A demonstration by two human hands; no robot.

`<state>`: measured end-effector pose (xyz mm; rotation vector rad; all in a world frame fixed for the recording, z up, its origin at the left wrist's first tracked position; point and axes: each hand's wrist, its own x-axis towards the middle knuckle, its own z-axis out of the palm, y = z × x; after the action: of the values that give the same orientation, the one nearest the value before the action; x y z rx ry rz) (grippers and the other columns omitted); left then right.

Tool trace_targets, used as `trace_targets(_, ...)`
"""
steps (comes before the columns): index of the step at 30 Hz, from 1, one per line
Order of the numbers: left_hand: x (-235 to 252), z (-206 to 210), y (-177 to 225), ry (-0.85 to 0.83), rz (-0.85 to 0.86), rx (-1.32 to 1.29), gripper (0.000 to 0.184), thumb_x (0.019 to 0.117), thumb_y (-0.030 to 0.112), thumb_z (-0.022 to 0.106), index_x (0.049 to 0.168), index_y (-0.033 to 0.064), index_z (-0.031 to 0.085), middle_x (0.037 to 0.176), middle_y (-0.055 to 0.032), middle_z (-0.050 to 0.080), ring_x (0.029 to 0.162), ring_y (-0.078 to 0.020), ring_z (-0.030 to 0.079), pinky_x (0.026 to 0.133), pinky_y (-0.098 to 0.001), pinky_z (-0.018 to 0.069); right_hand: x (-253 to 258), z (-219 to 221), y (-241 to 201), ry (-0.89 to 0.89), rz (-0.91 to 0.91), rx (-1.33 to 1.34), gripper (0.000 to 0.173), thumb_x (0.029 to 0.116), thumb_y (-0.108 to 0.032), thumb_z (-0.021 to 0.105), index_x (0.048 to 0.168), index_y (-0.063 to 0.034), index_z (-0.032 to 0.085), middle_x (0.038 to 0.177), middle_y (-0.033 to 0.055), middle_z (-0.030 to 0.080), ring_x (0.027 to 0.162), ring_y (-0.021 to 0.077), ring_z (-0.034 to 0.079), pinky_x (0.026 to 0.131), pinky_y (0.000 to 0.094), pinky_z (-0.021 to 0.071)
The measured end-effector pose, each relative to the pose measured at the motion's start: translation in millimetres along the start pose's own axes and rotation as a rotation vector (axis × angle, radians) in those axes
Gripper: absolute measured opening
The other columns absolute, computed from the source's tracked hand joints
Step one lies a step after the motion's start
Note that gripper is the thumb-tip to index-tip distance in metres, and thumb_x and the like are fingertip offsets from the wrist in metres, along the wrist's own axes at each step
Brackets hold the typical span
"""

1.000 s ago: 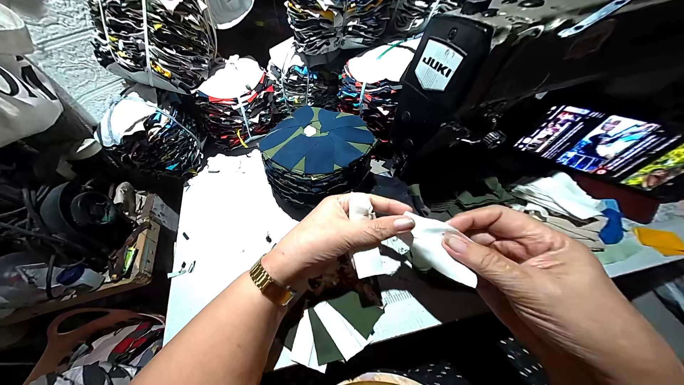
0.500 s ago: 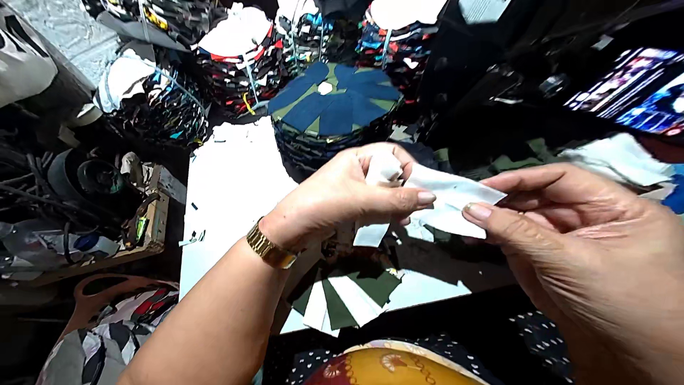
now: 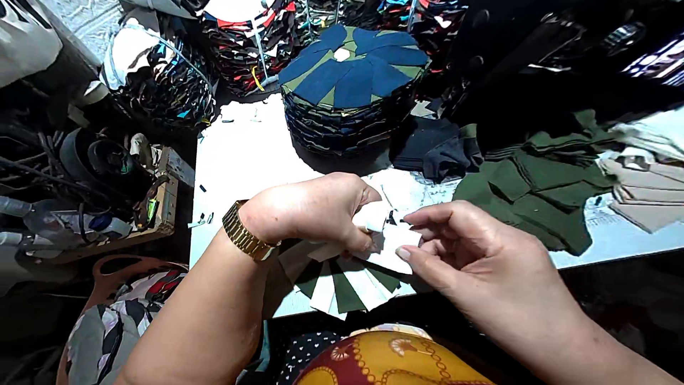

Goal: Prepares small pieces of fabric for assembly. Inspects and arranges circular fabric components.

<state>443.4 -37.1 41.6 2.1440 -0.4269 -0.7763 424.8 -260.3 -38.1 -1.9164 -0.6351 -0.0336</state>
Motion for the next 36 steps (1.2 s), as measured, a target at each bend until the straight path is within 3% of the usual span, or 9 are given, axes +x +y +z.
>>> trace_targets(7,8,7,-4,0.022,-0.059,0.322,0.017,0.0866,0.016,0.083,0.092,0.0056,0.071,0.07,-0.0001,0.063,0.061,-0.0052,0.057,0.057,-0.0233,0.0464,4,2,7,-0.017,-0.169,-0.324,0.034,0.0859,-0.021,0.068,0.118,-0.0096,0.064,0.077,-0.0055,0.058,0.059,0.0018,0.052,0.05,0.0181,0.046)
trace_targets(13,-2,-2,-3,0.155,-0.039,0.312,0.024,0.0858,0.02,0.084,0.099,0.0049,0.071,0.072,0.0003,0.064,0.062,-0.0038,0.056,0.059,-0.0215,0.0464,7,-13,3,0.046,-0.283,-0.351,0.013,0.0915,-0.019,0.064,0.098,-0.0079,0.069,0.088,-0.0001,0.06,0.07,0.0032,0.056,0.059,0.0175,0.0495)
trace_targets(17,-8,-9,-10,0.207,0.021,0.255,0.019,0.0829,0.017,0.085,0.093,0.0088,0.071,0.071,0.0034,0.066,0.062,-0.0012,0.059,0.056,-0.0193,0.0469,2,2,2,-0.08,-0.431,-0.336,0.017,0.0958,-0.012,0.061,0.102,-0.007,0.076,0.097,0.006,0.063,0.08,0.0132,0.062,0.065,0.0266,0.0548)
trace_targets(20,-1,-7,-14,0.156,0.012,0.217,0.016,0.0826,0.015,0.086,0.087,0.0086,0.072,0.068,0.0032,0.065,0.059,-0.0013,0.058,0.054,-0.0189,0.0461,0,14,9,-0.186,-0.494,-0.464,0.025,0.0898,-0.006,0.058,0.108,-0.0076,0.075,0.1,0.0093,0.062,0.087,0.0243,0.062,0.067,0.0351,0.0553)
trace_targets(24,4,-5,-15,0.108,-0.078,0.286,0.014,0.0857,0.018,0.084,0.091,0.0098,0.074,0.073,0.0025,0.069,0.064,-0.0033,0.063,0.059,-0.0212,0.0507,1,-2,10,-0.289,-0.44,-0.386,0.032,0.0956,-0.013,0.053,0.118,-0.0142,0.075,0.109,0.0016,0.063,0.099,0.0146,0.062,0.079,0.0282,0.0564)
trace_targets(26,4,-5,-15,0.132,-0.089,0.35,0.016,0.0862,0.022,0.084,0.091,0.0113,0.073,0.072,0.0034,0.067,0.063,-0.0035,0.06,0.059,-0.0222,0.0492,5,-22,11,-0.243,-0.399,-0.309,0.028,0.0984,-0.015,0.054,0.116,-0.0152,0.076,0.106,-0.0022,0.067,0.094,0.0071,0.064,0.078,0.024,0.0576)
trace_targets(30,1,-8,-17,0.165,-0.023,0.317,0.018,0.0851,0.022,0.085,0.093,0.0108,0.072,0.07,0.0038,0.065,0.06,-0.0021,0.057,0.055,-0.0205,0.0465,15,-64,18,-0.04,-0.356,-0.503,0.022,0.0955,-0.013,0.058,0.104,-0.007,0.077,0.104,0.0053,0.07,0.091,0.012,0.068,0.077,0.0279,0.0581)
trace_targets(33,0,-7,-17,0.157,0.037,0.253,0.014,0.0853,0.017,0.084,0.09,0.0112,0.072,0.07,0.0042,0.065,0.059,-0.0005,0.057,0.054,-0.0177,0.0459,18,-75,27,-0.016,-0.331,-0.588,0.02,0.0922,-0.012,0.06,0.098,-0.0056,0.078,0.102,0.0072,0.071,0.091,0.0139,0.069,0.076,0.028,0.0585)
trace_targets(36,3,-5,-17,0.15,0.023,0.286,0.014,0.0855,0.018,0.084,0.089,0.0117,0.072,0.069,0.0041,0.064,0.059,-0.0012,0.056,0.054,-0.0189,0.0453,18,-72,30,-0.052,-0.325,-0.63,0.021,0.0908,-0.014,0.06,0.098,-0.004,0.078,0.103,0.0098,0.071,0.093,0.0216,0.069,0.077,0.0372,0.0587)
